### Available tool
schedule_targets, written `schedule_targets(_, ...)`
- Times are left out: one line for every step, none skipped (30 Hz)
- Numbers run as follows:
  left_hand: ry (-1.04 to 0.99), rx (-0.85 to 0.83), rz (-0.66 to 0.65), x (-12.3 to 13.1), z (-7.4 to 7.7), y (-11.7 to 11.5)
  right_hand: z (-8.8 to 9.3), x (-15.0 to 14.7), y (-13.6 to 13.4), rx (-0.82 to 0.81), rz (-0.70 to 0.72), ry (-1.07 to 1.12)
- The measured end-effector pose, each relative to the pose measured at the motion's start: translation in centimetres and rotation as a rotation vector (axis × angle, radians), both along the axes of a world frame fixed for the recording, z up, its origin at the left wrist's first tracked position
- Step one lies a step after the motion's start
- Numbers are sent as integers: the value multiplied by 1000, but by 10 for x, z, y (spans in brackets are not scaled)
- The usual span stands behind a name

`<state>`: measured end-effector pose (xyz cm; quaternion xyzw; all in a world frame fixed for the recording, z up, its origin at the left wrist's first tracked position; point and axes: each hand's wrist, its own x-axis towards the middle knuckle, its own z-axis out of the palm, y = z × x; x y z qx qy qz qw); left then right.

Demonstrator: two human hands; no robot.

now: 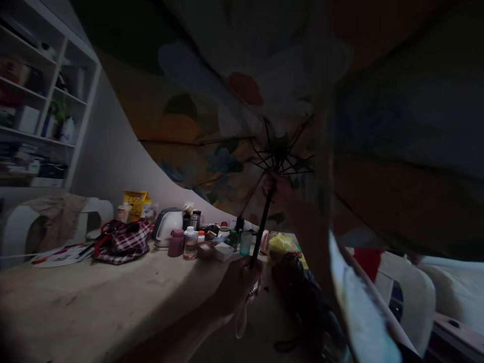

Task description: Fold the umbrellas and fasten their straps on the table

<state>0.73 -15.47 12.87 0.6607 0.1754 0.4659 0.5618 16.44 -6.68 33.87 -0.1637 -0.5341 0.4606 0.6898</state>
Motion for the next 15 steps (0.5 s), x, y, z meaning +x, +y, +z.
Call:
schedule_targets(-7,11,5,1,1,1,0,-1,-1,0,2,-6)
schedule_targets(-15,20,3,2,2,2,-1,-1,-1,-3,0,-13)
schedule_targets(-23,28,-2,2,2,3,-2,-2,-1,-9,-5,-19)
schedule_targets(-27,34,-11,3,1,3,-4,-2,-1,-18,-11,-23)
schedule_targets(-29,37,-26,3,0,4,-6,-2,-1,-29,-16,-27)
schedule_targets(-29,39,-43,3,-2,4,-9,-2,-2,-41,-18,-30)
schedule_targets(-23,34,-54,2,-4,4,-12,-2,-2,-52,-16,-34)
schedule_targets(-22,23,-62,2,-5,4,-16,-2,-2,-60,-11,-35)
schedule_targets(-25,9,-66,1,-6,3,-20,-2,-1,-63,-3,-36)
schedule_targets(-32,-5,-66,0,-6,3,-25,-2,-1,-63,6,-34)
schedule_targets(-43,-16,-64,0,-6,2,-30,-2,1,-61,15,-31)
schedule_targets(-54,-23,-60,-1,-5,2,-36,-2,2,-60,23,-28)
schedule_targets(-62,-26,-53,-1,-5,2,-41,-2,5,-59,28,-27)
schedule_targets(-61,-25,-45,-1,-4,2,-47,-2,7,-62,31,-28)
schedule_targets(-53,-22,-34,-1,-4,2,-53,-3,10,-63,32,-34)
